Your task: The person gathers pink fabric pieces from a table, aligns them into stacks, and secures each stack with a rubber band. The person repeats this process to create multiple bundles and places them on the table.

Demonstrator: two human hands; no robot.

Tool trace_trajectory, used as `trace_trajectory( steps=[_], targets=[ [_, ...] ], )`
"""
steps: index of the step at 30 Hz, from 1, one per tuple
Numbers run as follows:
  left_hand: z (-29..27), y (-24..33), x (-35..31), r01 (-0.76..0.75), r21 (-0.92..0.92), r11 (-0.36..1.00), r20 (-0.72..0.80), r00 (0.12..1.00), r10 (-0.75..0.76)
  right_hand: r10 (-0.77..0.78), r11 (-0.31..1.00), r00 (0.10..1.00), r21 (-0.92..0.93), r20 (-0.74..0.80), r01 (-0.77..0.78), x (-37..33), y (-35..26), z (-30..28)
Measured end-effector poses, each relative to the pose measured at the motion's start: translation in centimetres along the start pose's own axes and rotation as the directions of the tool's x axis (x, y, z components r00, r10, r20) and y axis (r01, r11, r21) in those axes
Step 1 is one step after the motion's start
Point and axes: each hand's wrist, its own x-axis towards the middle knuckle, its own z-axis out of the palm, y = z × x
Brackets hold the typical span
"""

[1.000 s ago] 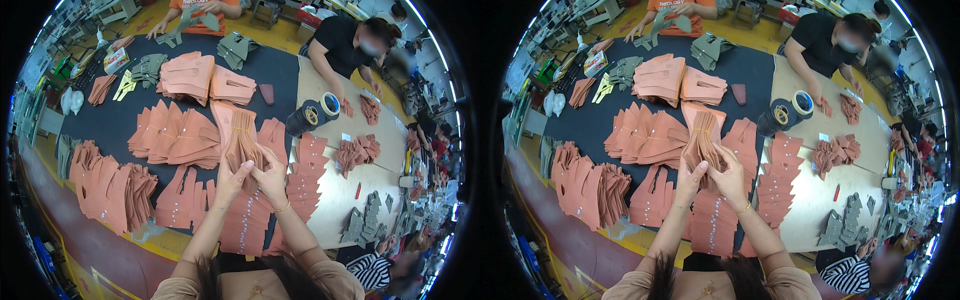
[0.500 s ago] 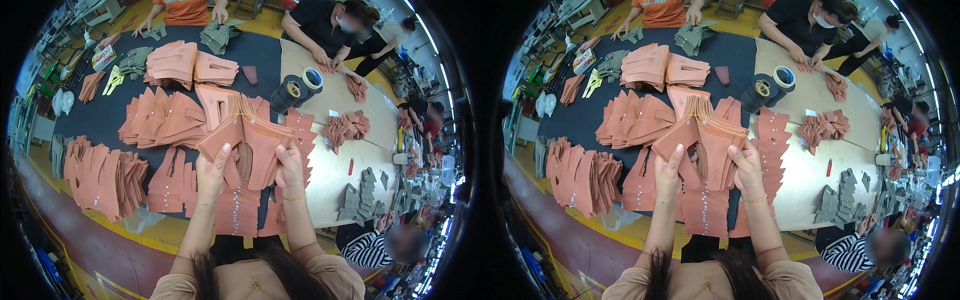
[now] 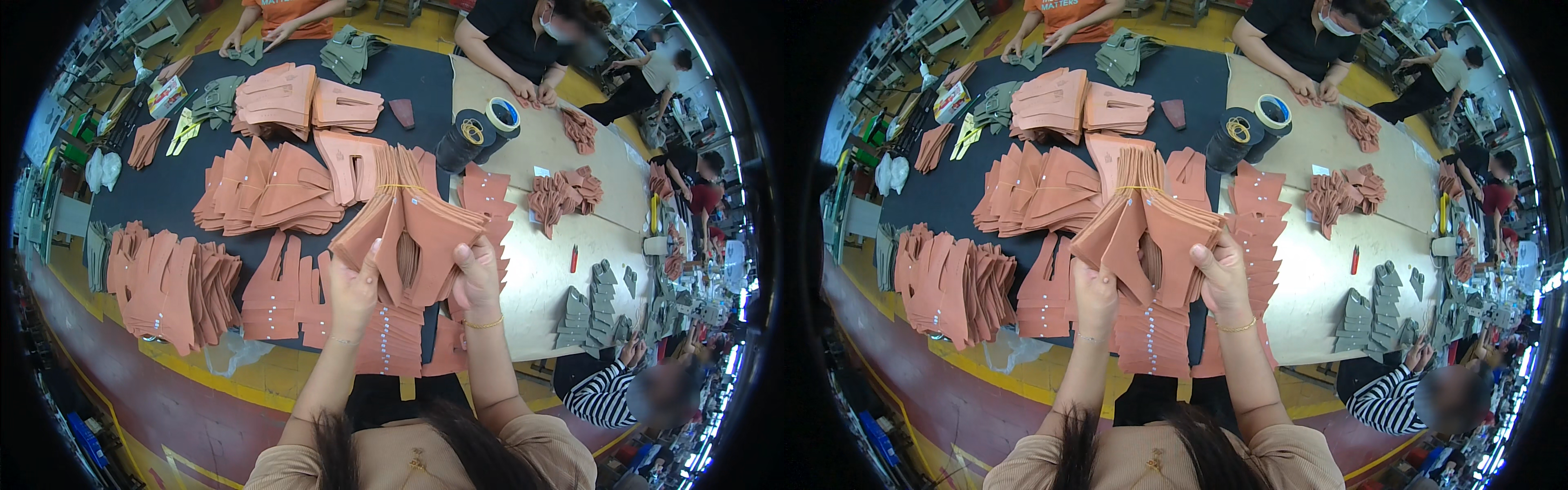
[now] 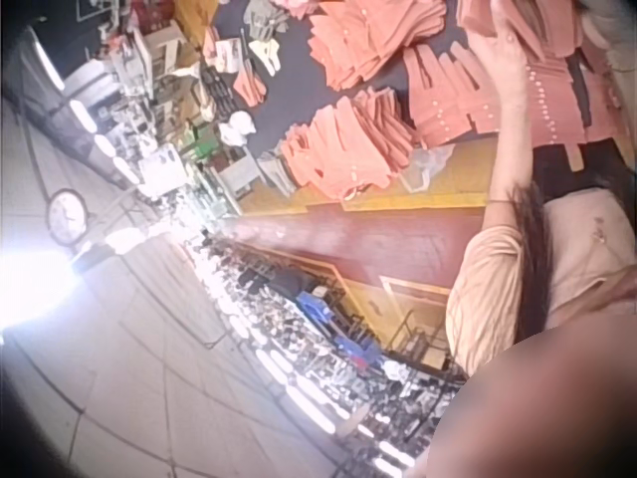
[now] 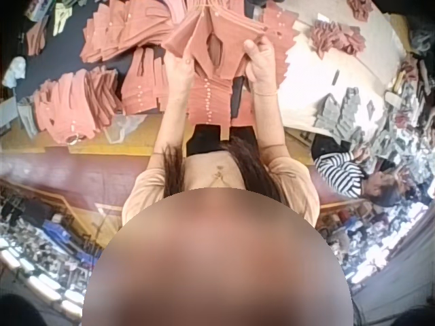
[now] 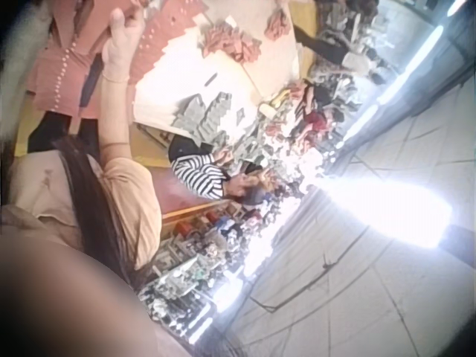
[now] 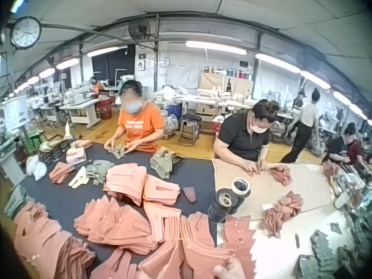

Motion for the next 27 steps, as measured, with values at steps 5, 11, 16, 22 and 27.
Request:
trace_trajectory(
  steps=[5, 11, 16, 22, 27],
  targets=[
    [2.1, -1.4, -1.0, -0.004, -0.029, 1.0, 0.138, 0.99, 0.008, -0.04, 0.952, 0.999, -0.302, 0.016, 0.043, -0.1, 1.6, 1.6],
    [2.1, -2.1, -1.3, -0.007, -0.082, 0.997, 0.25, 0.968, 0.027, -0.063, 0.892, 0.997, -0.447, 0.034, 0.072, 0.8, 3.7, 2.3],
    [0.7, -1.0, 1.7, -0.112, -0.057, 0.992, 0.231, 0.965, 0.122, 0.034, 0.999, 0.997, -0.021, -0.062, -0.035, 7.4, 7.1, 0.8],
    [-4.5, 0.2, 8.9, -0.223, 0.369, 0.902, -0.021, 0.968, 0.249, 0.161, 0.98, 0.979, -0.1, -0.126, -0.174, 18.4, 15.7, -1.9],
    [-10.9, -2.1, 16.9, -0.087, 0.905, 0.417, -0.028, 0.965, 0.261, 0.098, 0.31, 0.979, -0.929, -0.18, -0.201, 21.2, 16.5, -3.3]
  ],
)
